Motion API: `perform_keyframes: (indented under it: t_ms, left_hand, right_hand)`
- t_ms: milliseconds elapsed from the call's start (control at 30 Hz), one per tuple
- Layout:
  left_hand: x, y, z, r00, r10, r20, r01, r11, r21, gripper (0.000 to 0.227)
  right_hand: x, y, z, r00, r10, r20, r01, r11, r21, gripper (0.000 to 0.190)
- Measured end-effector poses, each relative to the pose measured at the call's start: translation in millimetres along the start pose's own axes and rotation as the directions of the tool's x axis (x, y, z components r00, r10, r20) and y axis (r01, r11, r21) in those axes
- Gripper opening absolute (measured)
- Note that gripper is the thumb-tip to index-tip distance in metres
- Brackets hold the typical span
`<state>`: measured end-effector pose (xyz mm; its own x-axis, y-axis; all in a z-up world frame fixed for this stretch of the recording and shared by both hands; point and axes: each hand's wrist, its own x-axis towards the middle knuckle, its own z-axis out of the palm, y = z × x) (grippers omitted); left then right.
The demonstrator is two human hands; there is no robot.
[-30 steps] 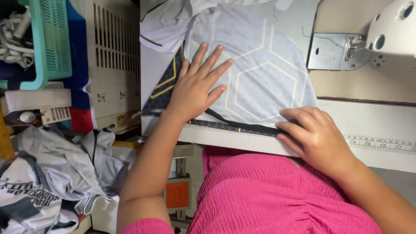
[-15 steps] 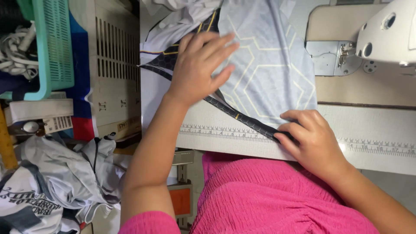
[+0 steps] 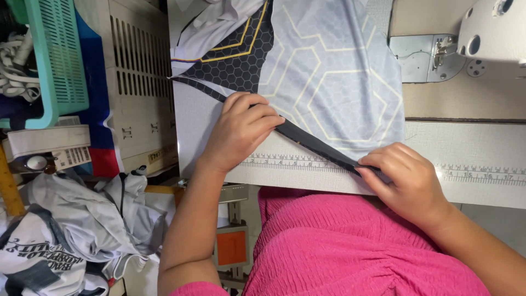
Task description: Aligning a zipper to a fabric panel, marking the required length with chalk, and cutting it with scissors
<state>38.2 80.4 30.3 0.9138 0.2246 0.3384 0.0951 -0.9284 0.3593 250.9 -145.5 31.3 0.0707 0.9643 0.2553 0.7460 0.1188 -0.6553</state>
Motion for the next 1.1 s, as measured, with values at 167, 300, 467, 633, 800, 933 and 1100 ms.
perform_keyframes:
  t_ms: [167,300,467,633,800,933,1100]
  left_hand:
    - [-8,-1,-1,0.998,-0.025,-0.051,0.029,0.998,0.063,0.01]
    - [-10,1,-6,0.992,-0.006,-0.13,0.017,0.996,0.087,0.008]
    - [-13,4,-7,0.991,-0.019,-0.13,0.031,0.995,0.093,0.011]
    - [-19,5,-4,0.989,-0.036,-0.145,0.045,0.997,0.064,0.019]
    - [-25,8,0,0.993,-0.05,-0.107,0.056,0.997,0.058,0.014]
    - [-28,8,4,0.994,-0.041,-0.101,0.047,0.997,0.06,0.015]
    - [-27,8,4,0.993,-0.046,-0.108,0.055,0.996,0.075,0.015]
  right_hand:
    - [0,1,3,0.998,-0.055,-0.008,0.055,0.998,0.022,0.009]
    - [2,0,-1,0.998,-0.058,0.005,0.058,0.997,0.057,0.014]
    - [0,0,-3,0.998,-0.041,-0.044,0.045,0.994,0.103,0.009]
    - [-6,4,-5,0.997,-0.065,-0.042,0.069,0.99,0.119,0.006]
    - [-20,15,0,0.983,-0.174,0.061,0.169,0.982,0.08,0.017]
    - [-25,20,4,0.974,-0.205,0.094,0.203,0.979,0.027,0.019]
    - [-20,16,2,0.96,-0.25,0.122,0.247,0.968,0.039,0.018]
